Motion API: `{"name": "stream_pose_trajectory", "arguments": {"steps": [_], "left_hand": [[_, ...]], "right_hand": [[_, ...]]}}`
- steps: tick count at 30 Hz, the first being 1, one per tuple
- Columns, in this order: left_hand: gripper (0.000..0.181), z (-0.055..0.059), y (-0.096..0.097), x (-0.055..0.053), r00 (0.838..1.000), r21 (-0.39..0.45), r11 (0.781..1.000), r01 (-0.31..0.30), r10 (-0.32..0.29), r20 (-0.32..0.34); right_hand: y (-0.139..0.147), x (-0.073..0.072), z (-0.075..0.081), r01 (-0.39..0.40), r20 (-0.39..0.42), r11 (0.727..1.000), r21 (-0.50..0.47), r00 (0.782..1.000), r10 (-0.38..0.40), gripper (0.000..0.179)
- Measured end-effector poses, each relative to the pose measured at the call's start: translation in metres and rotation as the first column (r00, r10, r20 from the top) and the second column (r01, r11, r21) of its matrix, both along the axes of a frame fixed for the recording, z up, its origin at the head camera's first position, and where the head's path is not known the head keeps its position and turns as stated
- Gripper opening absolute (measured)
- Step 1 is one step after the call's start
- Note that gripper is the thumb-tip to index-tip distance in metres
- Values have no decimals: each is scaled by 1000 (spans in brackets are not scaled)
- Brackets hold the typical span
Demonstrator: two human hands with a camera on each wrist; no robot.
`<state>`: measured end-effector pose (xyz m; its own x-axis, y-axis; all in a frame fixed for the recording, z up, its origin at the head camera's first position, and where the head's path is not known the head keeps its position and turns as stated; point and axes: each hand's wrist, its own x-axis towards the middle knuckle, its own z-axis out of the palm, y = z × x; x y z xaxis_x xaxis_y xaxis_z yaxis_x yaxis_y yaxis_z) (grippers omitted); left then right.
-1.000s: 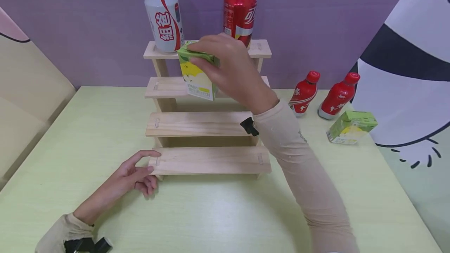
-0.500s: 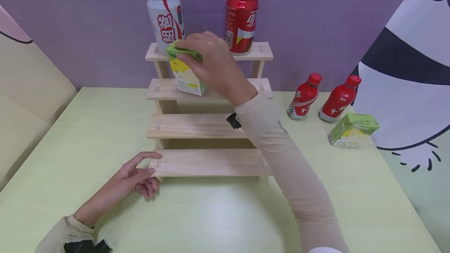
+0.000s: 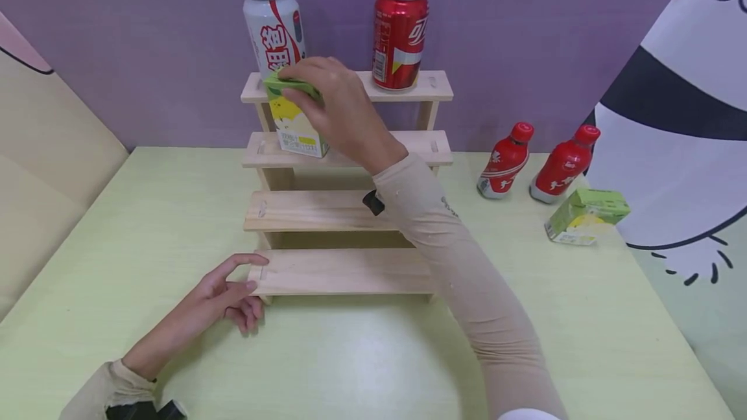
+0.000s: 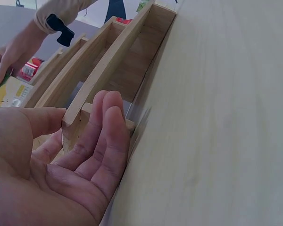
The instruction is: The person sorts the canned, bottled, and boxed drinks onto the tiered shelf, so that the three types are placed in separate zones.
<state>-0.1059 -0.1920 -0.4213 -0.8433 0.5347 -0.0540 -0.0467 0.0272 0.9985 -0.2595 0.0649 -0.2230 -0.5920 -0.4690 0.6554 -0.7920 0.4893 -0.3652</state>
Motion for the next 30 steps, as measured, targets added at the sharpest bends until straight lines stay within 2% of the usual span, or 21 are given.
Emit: {"name": "stream_pose_trajectory", "arguments": {"steps": [9,17,25,30], "left_hand": [[41,2,1,-1,1000,-13,1000,-13,13,10],[41,2,3,-2,1000,-11,1000,-11,11,4],[41,1,3,0,1000,-16,1000,-11,11,2],[41,1,2,1,1000,-21,1000,-9,9,-1]], "right_hand": [[3,-1,-2,-3,28,1000,28,1000,2,32],[12,2,1,13,-7,996,87,1000,-12,40],[34,15,3,78,-48,996,47,996,-75,41],[49,24,12,66,-102,998,3,993,-66,36]]}}
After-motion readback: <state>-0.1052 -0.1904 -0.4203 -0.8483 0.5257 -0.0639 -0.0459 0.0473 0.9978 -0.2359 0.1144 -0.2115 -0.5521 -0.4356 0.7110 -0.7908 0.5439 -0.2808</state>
